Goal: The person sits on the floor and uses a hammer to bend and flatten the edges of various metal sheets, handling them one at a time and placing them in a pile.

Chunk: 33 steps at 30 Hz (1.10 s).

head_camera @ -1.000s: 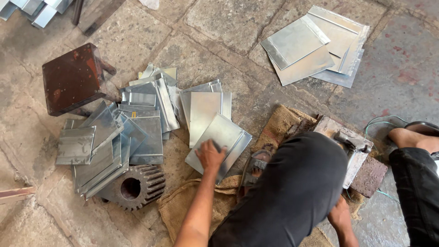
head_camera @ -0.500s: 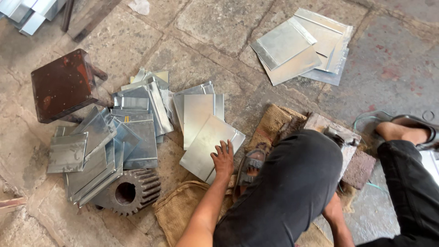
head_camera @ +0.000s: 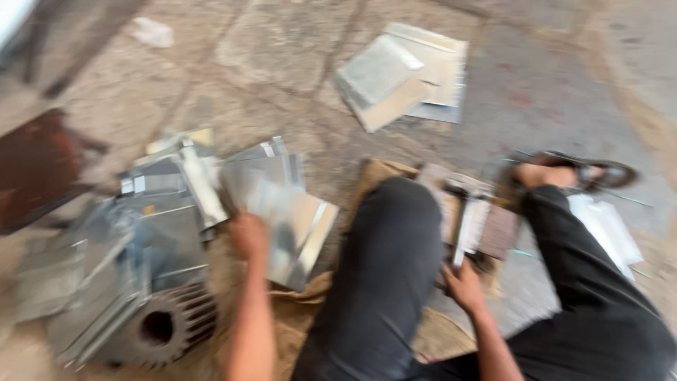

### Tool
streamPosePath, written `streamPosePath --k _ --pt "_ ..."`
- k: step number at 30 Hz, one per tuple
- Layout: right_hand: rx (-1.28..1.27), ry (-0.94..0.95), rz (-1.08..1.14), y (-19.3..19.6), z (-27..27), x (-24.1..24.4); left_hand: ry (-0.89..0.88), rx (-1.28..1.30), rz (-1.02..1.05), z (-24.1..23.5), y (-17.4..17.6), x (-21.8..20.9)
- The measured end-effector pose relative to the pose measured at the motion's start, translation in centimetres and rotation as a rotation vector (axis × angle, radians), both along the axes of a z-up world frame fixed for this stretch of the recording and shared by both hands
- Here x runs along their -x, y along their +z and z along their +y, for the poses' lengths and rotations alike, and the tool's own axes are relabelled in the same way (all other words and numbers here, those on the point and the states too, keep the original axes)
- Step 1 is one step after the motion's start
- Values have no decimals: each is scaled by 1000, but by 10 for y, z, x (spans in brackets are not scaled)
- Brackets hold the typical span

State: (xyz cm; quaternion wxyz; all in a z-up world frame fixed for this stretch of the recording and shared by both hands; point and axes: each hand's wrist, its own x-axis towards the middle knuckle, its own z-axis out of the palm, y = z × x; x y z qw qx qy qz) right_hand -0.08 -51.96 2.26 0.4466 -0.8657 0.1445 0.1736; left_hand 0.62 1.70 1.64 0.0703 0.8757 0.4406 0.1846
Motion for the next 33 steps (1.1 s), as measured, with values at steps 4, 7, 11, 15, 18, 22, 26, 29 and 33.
streamPosePath --k 4,7,11,15,18,22,26,29,33 --pt "248 29 -285 18 -5 -2 -191 12 -349 37 110 3" --pt "327 -57 -457 40 -2 0 -291 20 -779 21 214 0" --pt "268 -161 -327 79 10 -4 -533 186 -1439 -2 332 -14" --pt "-15 -189 -331 109 31 13 -345 791 -1565 -48 371 -31" --pt "-138 -180 -341 127 42 32 -440 914 -1605 -113 367 -70" --pt "-234 -71 -393 150 62 53 -366 1172 -1344 -205 325 -97" --pt "-379 49 -259 175 89 69 -294 1352 -1092 -252 278 -107" --pt "-754 -97 -27 202 117 59 -213 1521 -1080 -274 260 -119" --pt "-994 -262 -77 227 134 12 -70 1617 -998 -307 240 -128"
